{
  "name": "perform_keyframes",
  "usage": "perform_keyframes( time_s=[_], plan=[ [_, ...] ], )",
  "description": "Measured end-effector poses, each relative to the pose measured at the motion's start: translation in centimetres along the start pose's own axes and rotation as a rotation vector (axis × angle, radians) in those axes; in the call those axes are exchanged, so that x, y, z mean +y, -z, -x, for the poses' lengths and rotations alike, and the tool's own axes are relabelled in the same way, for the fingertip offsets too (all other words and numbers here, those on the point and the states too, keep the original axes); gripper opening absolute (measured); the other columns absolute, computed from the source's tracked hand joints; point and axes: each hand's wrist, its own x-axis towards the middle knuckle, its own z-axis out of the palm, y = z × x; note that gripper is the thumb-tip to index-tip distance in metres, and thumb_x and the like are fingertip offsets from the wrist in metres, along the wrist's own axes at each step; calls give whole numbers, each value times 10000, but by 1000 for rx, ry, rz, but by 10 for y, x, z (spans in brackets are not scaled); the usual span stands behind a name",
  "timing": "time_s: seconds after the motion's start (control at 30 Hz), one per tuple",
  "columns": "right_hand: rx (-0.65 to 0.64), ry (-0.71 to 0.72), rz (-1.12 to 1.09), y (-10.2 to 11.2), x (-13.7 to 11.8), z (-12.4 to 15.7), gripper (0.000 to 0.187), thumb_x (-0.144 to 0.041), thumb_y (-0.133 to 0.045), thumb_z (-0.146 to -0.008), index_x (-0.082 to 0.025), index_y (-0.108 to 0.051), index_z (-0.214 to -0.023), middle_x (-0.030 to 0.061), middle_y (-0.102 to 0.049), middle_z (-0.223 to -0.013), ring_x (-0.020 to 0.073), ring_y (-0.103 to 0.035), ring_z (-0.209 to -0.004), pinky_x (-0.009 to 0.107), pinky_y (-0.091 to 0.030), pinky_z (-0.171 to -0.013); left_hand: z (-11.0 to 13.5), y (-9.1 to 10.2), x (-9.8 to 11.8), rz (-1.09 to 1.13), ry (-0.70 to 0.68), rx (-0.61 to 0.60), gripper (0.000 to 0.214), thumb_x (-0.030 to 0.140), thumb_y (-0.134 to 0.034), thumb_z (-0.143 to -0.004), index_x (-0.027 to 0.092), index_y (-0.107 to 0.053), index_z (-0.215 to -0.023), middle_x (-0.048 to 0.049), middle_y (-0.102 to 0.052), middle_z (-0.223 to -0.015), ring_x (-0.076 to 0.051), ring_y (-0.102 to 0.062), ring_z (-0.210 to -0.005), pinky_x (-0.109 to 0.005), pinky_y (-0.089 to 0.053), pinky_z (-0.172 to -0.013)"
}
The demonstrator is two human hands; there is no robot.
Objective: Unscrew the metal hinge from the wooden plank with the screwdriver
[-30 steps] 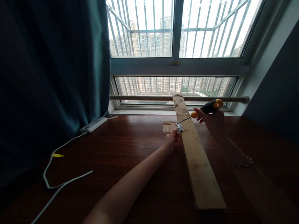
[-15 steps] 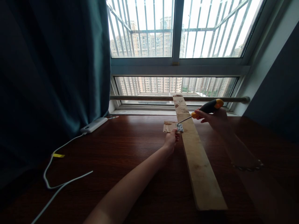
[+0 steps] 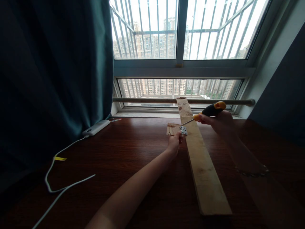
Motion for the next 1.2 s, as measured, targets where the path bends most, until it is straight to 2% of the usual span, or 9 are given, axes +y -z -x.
perform_keyframes(
  time_s=[0.13, 0.33, 0.5, 0.73, 0.9, 1.07, 1.2],
  plan=[
    [76, 47, 59, 0, 1, -1, 231, -340, -767, -555, -168, -676, -679, 42, -687, -633, 251, -669, -581, 371, -581, -527, 0, 1, 1, 24, 3, -28, 227, 307, -669, -585, 129, -571, -687, 16, -535, -582, -58, -445, -473, -193, -327, -452],
    [65, 33, 100, 2, 3, -3, 203, -333, -751, -579, -170, -670, -667, 35, -670, -578, 263, -666, -564, 382, -578, -518, -1, 3, 1, -22, 0, -41, 277, 366, -694, -562, 145, -538, -623, 44, -467, -495, -53, -394, -438, -199, -317, -453],
    [63, -1, 82, 2, 4, -5, 198, -321, -751, -570, -164, -664, -655, 45, -673, -599, 254, -661, -554, 379, -576, -509, -2, 4, 1, -40, -11, -54, 293, 381, -698, -555, 142, -538, -607, 36, -474, -499, -52, -398, -445, -197, -315, -456],
    [8, -55, 6, 3, -3, -5, 241, -276, -748, -522, -121, -640, -671, 70, -669, -646, 212, -636, -564, 312, -528, -447, -4, 4, -1, -22, -12, -47, 281, 368, -693, -563, 132, -569, -650, 25, -506, -532, -55, -416, -451, -198, -314, -454],
    [-73, -80, -159, 7, -6, -8, 187, -179, -695, -517, -123, -603, -670, 101, -689, -807, 166, -605, -600, 231, -435, -405, -3, 4, -1, -5, -7, -51, 282, 358, -697, -559, 127, -573, -663, 20, -512, -556, -57, -429, -470, -197, -325, -460],
    [-107, -128, -229, 7, -6, -6, 275, -122, -625, -505, -153, -621, -778, 58, -677, -837, 141, -582, -584, 203, -385, -390, -3, 4, -1, -1, -10, -63, 290, 353, -700, -555, 127, -586, -699, 14, -531, -580, -58, -437, -478, -198, -325, -459],
    [-150, -58, -241, 4, -8, -2, 229, -100, -573, -519, -186, -600, -729, 17, -657, -773, 191, -610, -745, 226, -437, -484, -3, 4, -1, -4, -6, -69, 282, 358, -695, -564, 131, -576, -683, 17, -523, -562, -59, -435, -469, -200, -324, -456]
  ],
)
